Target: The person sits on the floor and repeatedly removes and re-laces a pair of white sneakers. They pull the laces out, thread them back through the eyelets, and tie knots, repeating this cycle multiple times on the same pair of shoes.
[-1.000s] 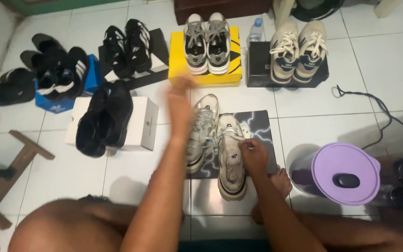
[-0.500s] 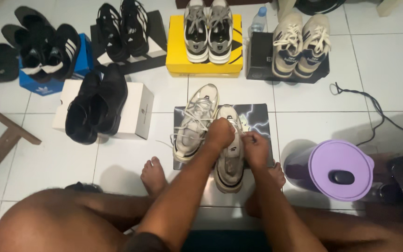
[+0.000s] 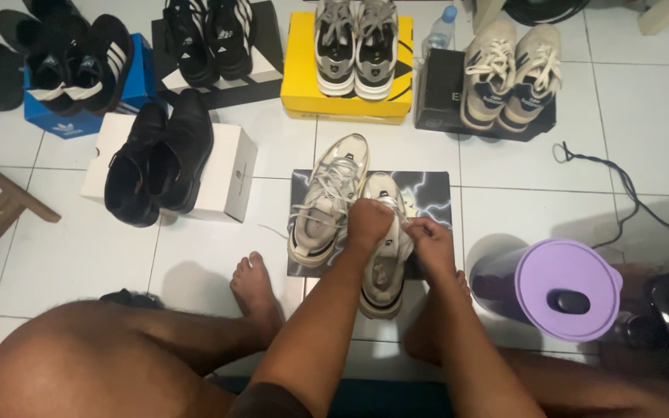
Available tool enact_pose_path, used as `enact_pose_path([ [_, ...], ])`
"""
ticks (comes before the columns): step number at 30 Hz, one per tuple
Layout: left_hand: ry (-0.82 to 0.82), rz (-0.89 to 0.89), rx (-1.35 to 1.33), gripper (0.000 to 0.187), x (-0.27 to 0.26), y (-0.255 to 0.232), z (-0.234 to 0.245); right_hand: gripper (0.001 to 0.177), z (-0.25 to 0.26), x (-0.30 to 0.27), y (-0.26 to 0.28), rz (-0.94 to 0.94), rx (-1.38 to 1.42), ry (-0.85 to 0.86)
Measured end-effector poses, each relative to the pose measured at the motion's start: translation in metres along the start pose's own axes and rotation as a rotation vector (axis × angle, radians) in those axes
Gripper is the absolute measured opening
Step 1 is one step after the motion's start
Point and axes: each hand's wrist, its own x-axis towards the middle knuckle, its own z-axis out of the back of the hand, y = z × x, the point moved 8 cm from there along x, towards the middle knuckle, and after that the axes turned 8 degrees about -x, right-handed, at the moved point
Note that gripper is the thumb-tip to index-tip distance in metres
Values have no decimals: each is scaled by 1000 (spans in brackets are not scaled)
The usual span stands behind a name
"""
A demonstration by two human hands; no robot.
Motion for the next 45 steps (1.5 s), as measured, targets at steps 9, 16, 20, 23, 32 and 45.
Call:
enact_pose_path([
  [9, 236, -205, 107, 13, 19, 19, -31, 16, -2, 2, 6, 73, 38, 53],
  [16, 263, 244, -398, 10, 12, 56, -38, 31, -8, -4, 37, 127, -67, 94],
  [20, 269, 104, -426, 12, 14, 57, -45, 42, -7, -11, 48, 130, -257, 36],
  [23, 245, 128, -512, 11, 11, 68, -48, 41, -9, -10, 39, 34, -361, 53],
  [32, 276, 237, -837, 15, 10, 78, -56, 24, -13, 0, 23, 115, -17, -82],
  [45, 170, 46, -624, 11, -12, 19, -12, 24, -13, -3, 29, 117, 53, -56],
])
